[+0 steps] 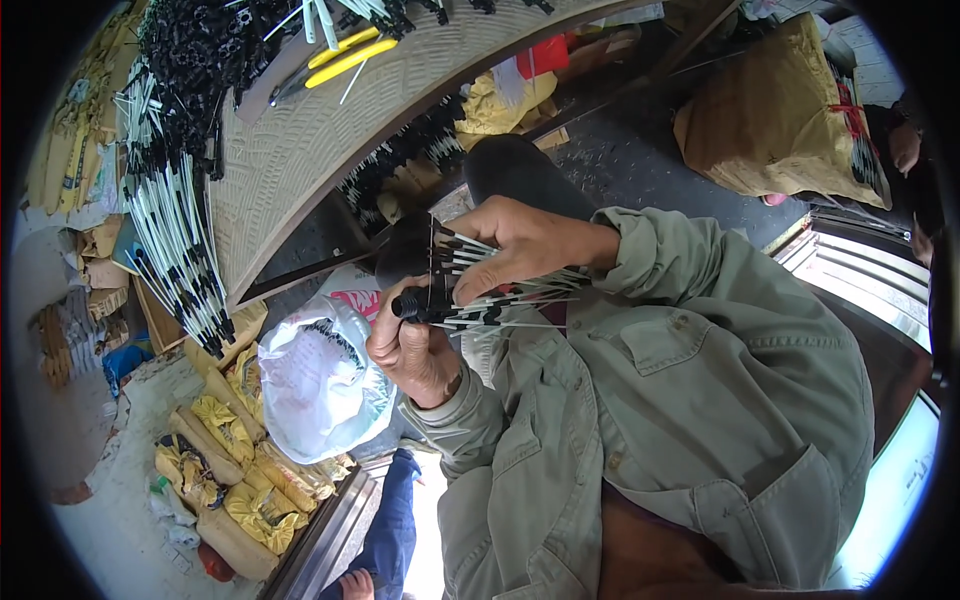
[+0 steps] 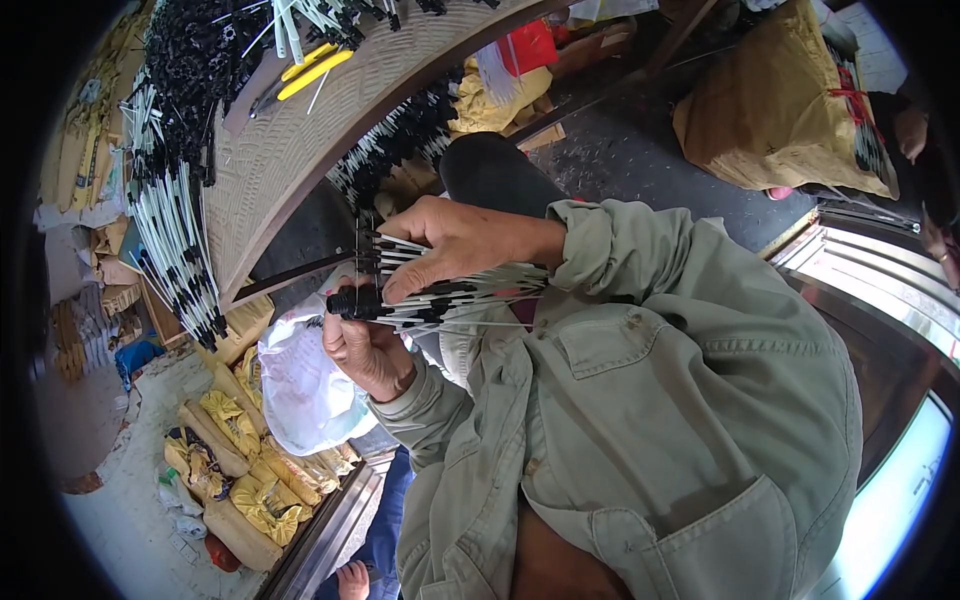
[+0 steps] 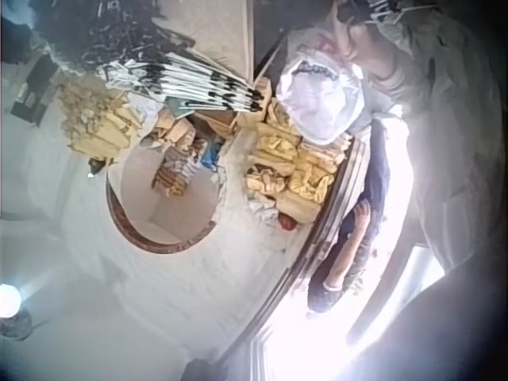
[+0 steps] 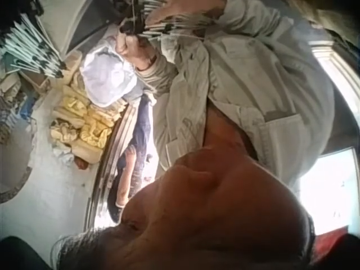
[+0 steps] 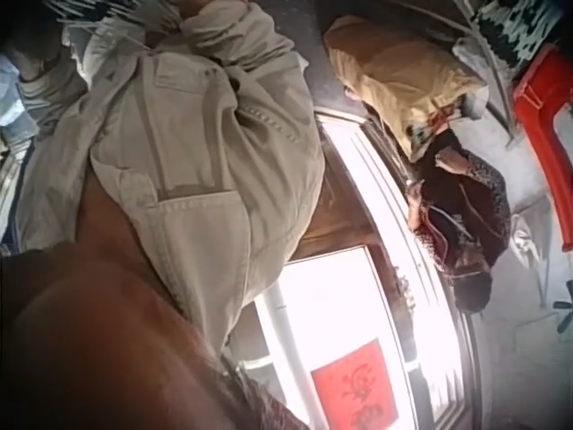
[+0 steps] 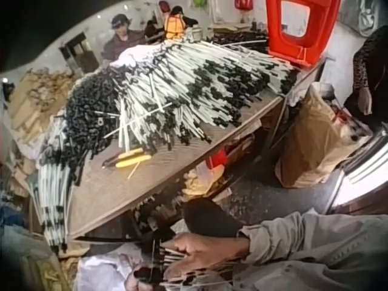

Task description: Assembling white rods into bundles with black components using a crimping and cutting tool.

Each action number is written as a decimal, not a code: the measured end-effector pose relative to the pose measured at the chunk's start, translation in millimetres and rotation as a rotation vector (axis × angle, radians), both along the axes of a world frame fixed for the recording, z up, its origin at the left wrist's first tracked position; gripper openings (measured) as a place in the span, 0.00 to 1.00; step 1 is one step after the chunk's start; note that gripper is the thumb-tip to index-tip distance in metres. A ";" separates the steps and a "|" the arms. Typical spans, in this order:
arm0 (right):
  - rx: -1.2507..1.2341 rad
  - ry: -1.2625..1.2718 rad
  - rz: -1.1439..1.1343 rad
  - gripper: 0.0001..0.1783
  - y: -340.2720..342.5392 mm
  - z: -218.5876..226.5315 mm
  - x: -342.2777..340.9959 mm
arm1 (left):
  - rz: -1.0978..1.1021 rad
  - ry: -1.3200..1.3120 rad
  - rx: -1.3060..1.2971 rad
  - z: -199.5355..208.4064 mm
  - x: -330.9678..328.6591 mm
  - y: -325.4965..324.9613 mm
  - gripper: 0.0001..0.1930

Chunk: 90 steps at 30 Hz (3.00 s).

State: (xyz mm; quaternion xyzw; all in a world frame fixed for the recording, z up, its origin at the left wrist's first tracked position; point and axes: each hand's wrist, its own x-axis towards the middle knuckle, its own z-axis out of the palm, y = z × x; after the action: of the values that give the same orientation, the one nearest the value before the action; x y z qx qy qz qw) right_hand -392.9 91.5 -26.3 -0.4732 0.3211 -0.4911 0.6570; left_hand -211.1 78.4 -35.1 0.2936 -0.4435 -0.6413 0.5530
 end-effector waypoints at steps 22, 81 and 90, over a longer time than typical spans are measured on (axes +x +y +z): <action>0.106 -0.246 0.154 0.17 -4.1 -5.6 6.9 | -0.294 -0.007 -0.043 2.1 6.8 -19.7 0.18; -0.501 0.313 -0.229 0.14 -26.1 -22.4 13.7 | 0.255 -0.210 -0.028 12.6 -18.9 -2.3 0.17; -0.360 0.217 -0.012 0.15 -39.0 -21.4 6.9 | 0.171 -0.152 -0.097 8.1 -21.1 -8.1 0.21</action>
State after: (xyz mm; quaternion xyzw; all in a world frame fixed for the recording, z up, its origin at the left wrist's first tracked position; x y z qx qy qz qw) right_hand -386.0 52.5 -47.7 -0.6310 0.3000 -0.4907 0.5205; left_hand -232.3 70.4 -26.9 0.3511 -0.4879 -0.5454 0.5841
